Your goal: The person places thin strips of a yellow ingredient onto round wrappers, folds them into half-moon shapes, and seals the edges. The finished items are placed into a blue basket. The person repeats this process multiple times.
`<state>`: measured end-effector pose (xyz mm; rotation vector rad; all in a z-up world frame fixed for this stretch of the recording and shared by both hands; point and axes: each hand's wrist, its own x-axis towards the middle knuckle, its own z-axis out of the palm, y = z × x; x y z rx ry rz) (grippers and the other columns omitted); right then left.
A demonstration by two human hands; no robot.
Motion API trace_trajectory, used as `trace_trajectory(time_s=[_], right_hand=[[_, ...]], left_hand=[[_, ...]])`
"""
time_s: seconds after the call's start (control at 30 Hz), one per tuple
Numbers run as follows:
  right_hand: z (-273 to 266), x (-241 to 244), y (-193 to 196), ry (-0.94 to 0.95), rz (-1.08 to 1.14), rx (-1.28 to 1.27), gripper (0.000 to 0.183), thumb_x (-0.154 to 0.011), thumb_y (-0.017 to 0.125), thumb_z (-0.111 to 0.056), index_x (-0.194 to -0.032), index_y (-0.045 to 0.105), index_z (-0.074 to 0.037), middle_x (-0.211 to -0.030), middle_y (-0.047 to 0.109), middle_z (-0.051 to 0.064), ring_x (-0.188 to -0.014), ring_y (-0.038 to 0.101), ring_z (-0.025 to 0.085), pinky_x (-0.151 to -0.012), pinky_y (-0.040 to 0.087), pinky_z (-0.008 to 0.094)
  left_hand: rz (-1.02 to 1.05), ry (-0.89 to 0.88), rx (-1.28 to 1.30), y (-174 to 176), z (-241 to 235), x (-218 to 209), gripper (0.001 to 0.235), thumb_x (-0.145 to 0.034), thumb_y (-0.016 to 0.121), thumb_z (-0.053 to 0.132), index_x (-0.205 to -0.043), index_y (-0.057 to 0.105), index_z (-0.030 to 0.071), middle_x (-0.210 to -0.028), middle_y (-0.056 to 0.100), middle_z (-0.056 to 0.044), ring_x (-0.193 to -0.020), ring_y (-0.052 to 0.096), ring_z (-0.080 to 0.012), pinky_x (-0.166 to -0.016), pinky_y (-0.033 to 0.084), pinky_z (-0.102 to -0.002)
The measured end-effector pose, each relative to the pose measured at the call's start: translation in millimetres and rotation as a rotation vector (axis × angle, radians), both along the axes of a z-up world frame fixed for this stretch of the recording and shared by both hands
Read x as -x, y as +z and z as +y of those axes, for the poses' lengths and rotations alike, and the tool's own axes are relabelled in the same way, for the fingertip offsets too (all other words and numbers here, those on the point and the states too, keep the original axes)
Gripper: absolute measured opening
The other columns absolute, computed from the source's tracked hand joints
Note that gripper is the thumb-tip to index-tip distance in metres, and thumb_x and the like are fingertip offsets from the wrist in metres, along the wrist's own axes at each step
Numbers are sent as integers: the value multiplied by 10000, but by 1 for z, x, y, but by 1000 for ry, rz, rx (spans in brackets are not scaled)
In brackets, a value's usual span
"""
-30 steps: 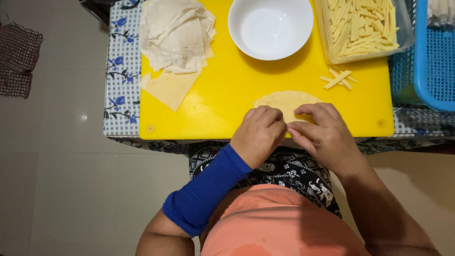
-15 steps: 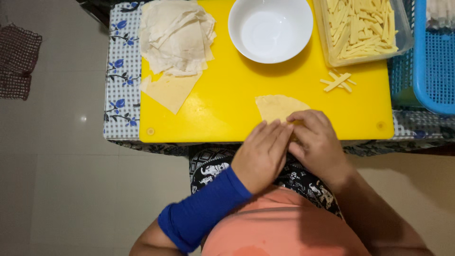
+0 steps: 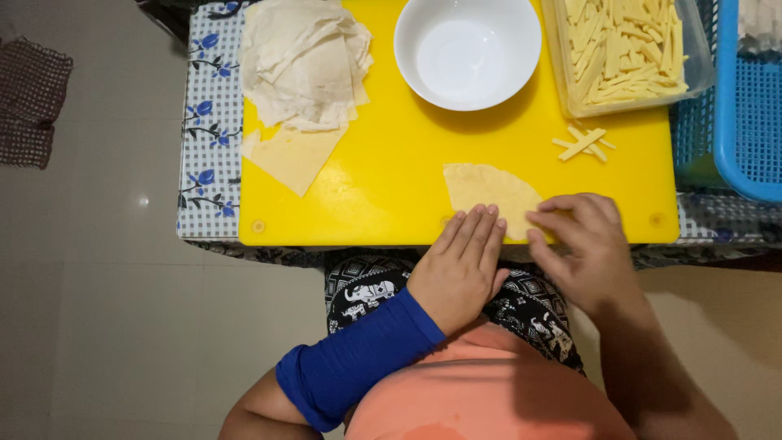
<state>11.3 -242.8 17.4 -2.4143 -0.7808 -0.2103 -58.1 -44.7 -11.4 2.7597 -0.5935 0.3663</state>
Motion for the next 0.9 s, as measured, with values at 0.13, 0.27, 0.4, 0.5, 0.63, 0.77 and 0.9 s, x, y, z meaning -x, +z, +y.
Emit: trace_trajectory(time_s=[0.13, 0.27, 0.4, 0.5, 0.63, 0.77, 0.9], right_hand=[[-15, -2, -1, -72, -5, -46, 250, -881, 780, -119, -1129, 772, -84, -1161, 684, 89, -1148, 582, 297, -1023, 468, 403], [-23, -6, 1, -77, -47, -54, 271, -881, 791, -124, -1146, 763, -78, -1161, 687, 86, -1152, 591, 287, -1041, 461, 404], [-24, -8, 5, -71, -45, -79, 269, -883, 793, -106, -1148, 757, -74, -1160, 686, 85, -1151, 596, 287, -1040, 462, 394], [-21, -8, 7, -69, -25, -95, 272, -875, 791, -88, -1144, 757, -73, -1141, 688, 84, -1135, 598, 287, -1024, 465, 388], [-16, -13, 8, -53, 18, -99, 248, -861, 793, -82, -1106, 760, -67, -1073, 698, 88, -1067, 606, 278, -964, 473, 385], [-10, -20, 8, 4, 40, -81, 198, -866, 793, -93, -1053, 751, -44, -999, 698, 90, -992, 615, 282, -911, 479, 397], [-1, -22, 8, 16, 41, -53, 182, -843, 792, -102, -1010, 757, -38, -953, 690, 92, -954, 611, 302, -868, 489, 400]], left_hand=[[26, -6, -89, -2, -3, -11, 738, -978, 580, 464, -1462, 473, -82, -1536, 487, -261, -1463, 449, -352, -1246, 294, -463], [42, -15, -80, -1, -5, -22, 865, -936, 568, 580, -1480, 457, -84, -1561, 451, -262, -1487, 407, -348, -1255, 271, -461], [63, -45, -100, 1, -6, -38, 954, -905, 547, 662, -1479, 447, -94, -1565, 431, -266, -1494, 377, -351, -1250, 260, -467], [79, -68, -118, 2, -6, -48, 1000, -892, 531, 708, -1473, 443, -101, -1569, 423, -269, -1500, 367, -353, -1250, 256, -467], [70, -77, -92, 1, -9, -61, 1059, -851, 517, 754, -1473, 440, -99, -1573, 413, -265, -1499, 367, -348, -1250, 250, -470], [62, -85, -58, -2, -10, -73, 1073, -861, 512, 769, -1482, 434, -102, -1583, 403, -267, -1504, 363, -348, -1258, 243, -469], [67, -93, -45, -2, -11, -75, 1069, -863, 529, 757, -1490, 408, -100, -1586, 399, -267, -1509, 359, -344, -1259, 241, -465]])
